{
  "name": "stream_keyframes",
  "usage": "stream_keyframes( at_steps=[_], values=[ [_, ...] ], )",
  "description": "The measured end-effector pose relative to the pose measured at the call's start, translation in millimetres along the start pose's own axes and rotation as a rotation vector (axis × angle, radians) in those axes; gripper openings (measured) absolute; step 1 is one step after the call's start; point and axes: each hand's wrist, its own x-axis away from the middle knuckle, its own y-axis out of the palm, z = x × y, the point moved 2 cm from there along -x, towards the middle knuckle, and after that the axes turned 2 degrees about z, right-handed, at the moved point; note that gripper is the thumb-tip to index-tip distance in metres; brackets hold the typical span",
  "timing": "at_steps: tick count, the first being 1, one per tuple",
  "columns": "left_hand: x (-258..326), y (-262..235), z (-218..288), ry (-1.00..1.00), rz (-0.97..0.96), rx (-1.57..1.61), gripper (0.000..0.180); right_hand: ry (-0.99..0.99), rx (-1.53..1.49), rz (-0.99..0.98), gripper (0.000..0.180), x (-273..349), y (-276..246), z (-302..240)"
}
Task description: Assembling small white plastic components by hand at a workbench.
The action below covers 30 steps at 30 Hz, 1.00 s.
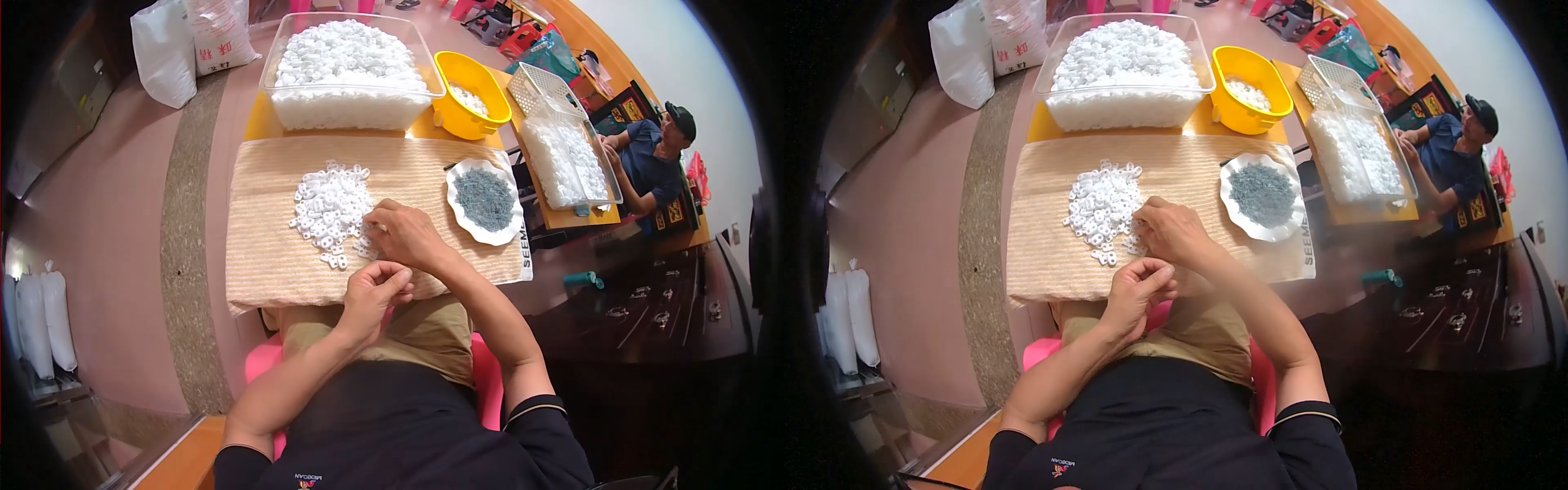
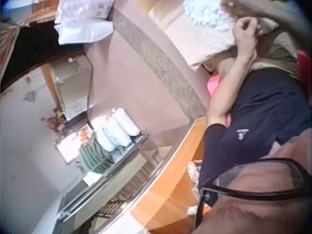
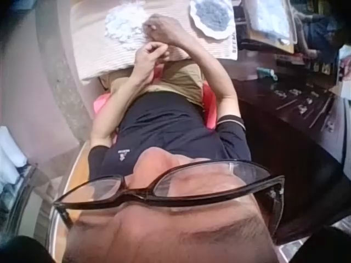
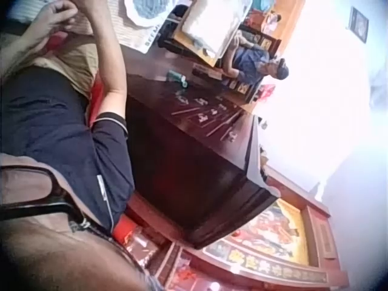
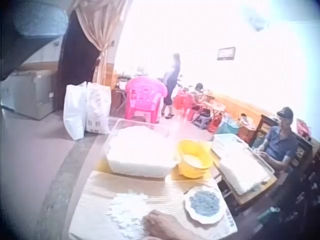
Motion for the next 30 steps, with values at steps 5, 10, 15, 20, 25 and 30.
stream_keyframes(
  at_steps=[5,10,15,20,25,30],
  values=[
    [1,1,0,0.005,0.017,0.009,0.009,-0.002,0.08,-0.014,0.016,-2,0,-4],
    [0,-1,-1,0.01,0.019,0.005,0.009,-0.014,0.084,0.019,0.015,-3,5,1],
    [-4,-1,2,0.03,0.058,0.061,0.012,-0.055,-0.018,0.187,0.013,11,2,13],
    [-4,2,11,0.129,0.112,0.12,0.02,0.26,-0.823,0.017,0.019,44,-14,-4],
    [-4,1,3,0.14,0.026,0.06,0.017,0.364,-1.136,0.022,0.016,67,-14,0],
    [-3,4,6,0.16,-0.001,0.044,0.013,0.519,-1.42,0.093,0.015,80,-6,-4]
  ],
)
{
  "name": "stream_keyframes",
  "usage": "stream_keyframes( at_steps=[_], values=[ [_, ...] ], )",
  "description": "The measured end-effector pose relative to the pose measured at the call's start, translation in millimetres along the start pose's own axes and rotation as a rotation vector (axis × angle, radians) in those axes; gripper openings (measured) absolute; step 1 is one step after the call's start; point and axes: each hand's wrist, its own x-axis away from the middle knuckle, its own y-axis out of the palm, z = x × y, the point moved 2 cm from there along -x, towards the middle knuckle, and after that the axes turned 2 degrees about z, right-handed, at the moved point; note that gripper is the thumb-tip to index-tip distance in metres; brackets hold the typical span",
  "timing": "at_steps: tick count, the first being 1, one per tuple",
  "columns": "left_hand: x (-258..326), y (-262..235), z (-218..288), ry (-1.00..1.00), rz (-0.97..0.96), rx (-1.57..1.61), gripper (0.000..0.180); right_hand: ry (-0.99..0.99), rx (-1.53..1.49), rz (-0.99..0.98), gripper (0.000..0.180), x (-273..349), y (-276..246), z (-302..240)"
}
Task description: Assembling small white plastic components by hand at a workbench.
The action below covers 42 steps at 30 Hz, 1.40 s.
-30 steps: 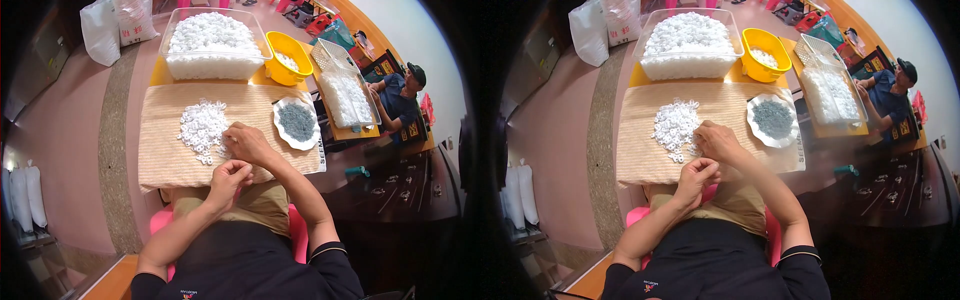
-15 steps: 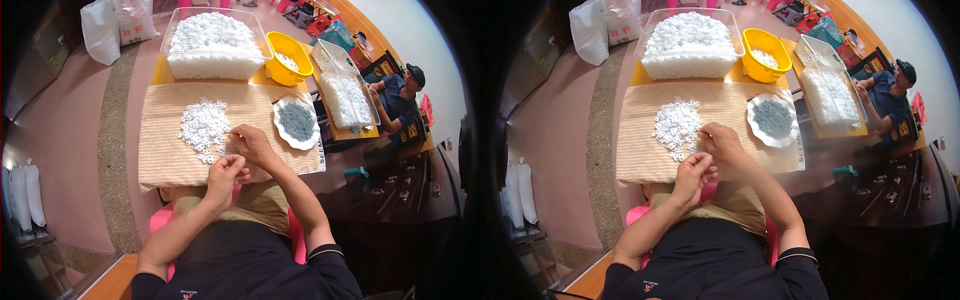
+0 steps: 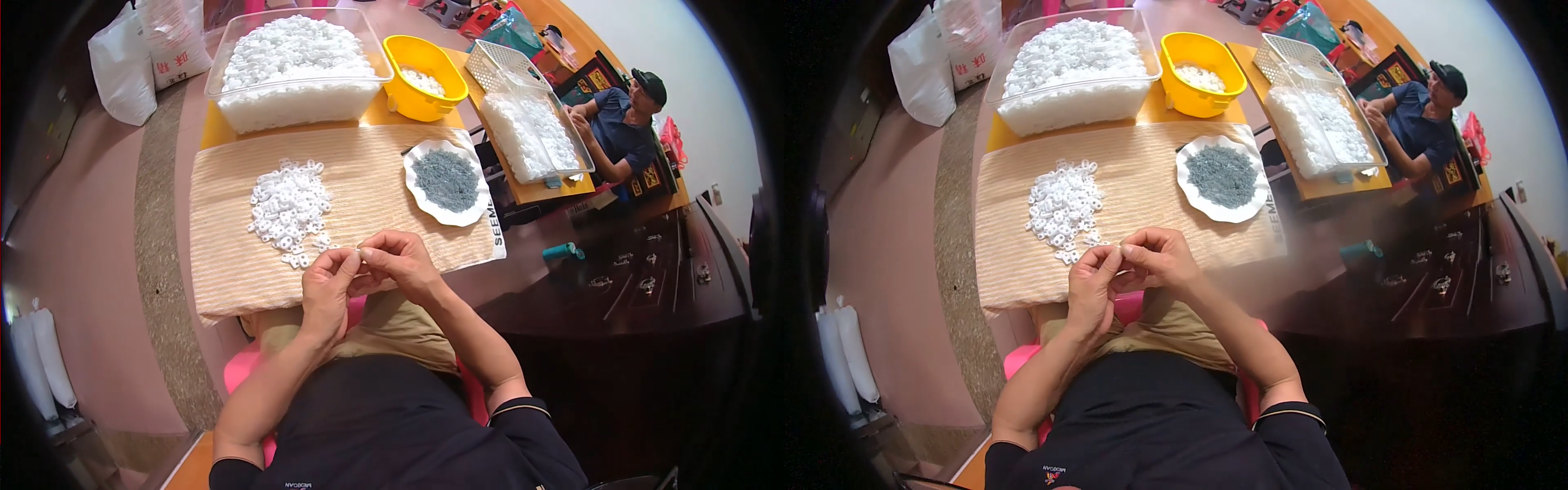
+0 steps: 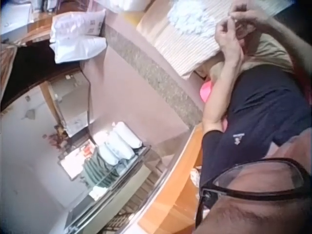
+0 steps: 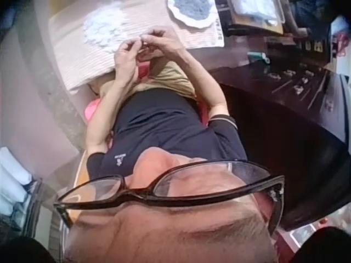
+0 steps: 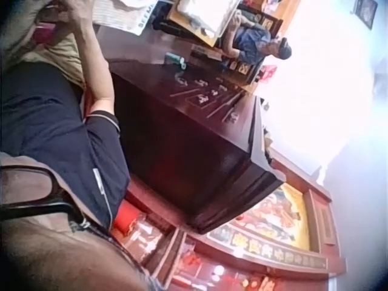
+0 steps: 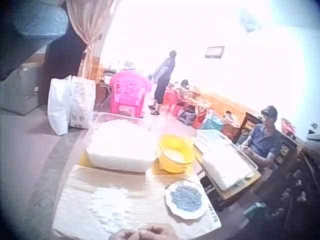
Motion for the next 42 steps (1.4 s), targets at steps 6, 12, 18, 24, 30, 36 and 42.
stream_keyframes(
  at_steps=[6,12,18,24,30,36,42],
  values=[
    [-1,-5,-6,-0.003,-0.009,0.03,0.01,-0.179,0.344,0.082,0.011,17,-1,-3],
    [-2,-4,-3,-0.003,0.067,-0.019,0.009,-0.664,1.312,0.508,0.018,25,-47,-41],
    [1,-2,-1,-0.007,0.089,-0.029,0.011,-0.639,1.67,0.617,0.023,23,-77,-50],
    [1,-2,-3,-0.021,0.089,-0.055,0.011,-0.472,1.797,0.491,0.025,15,-87,-53],
    [2,-1,-3,-0.03,0.075,-0.061,0.011,-0.471,1.844,0.467,0.029,11,-90,-55],
    [2,0,-4,-0.044,0.064,-0.068,0.01,-0.494,1.698,0.46,0.021,9,-97,-55],
    [2,-1,-6,-0.046,0.059,-0.072,0.01,-0.51,1.69,0.484,0.019,10,-99,-49]
  ],
)
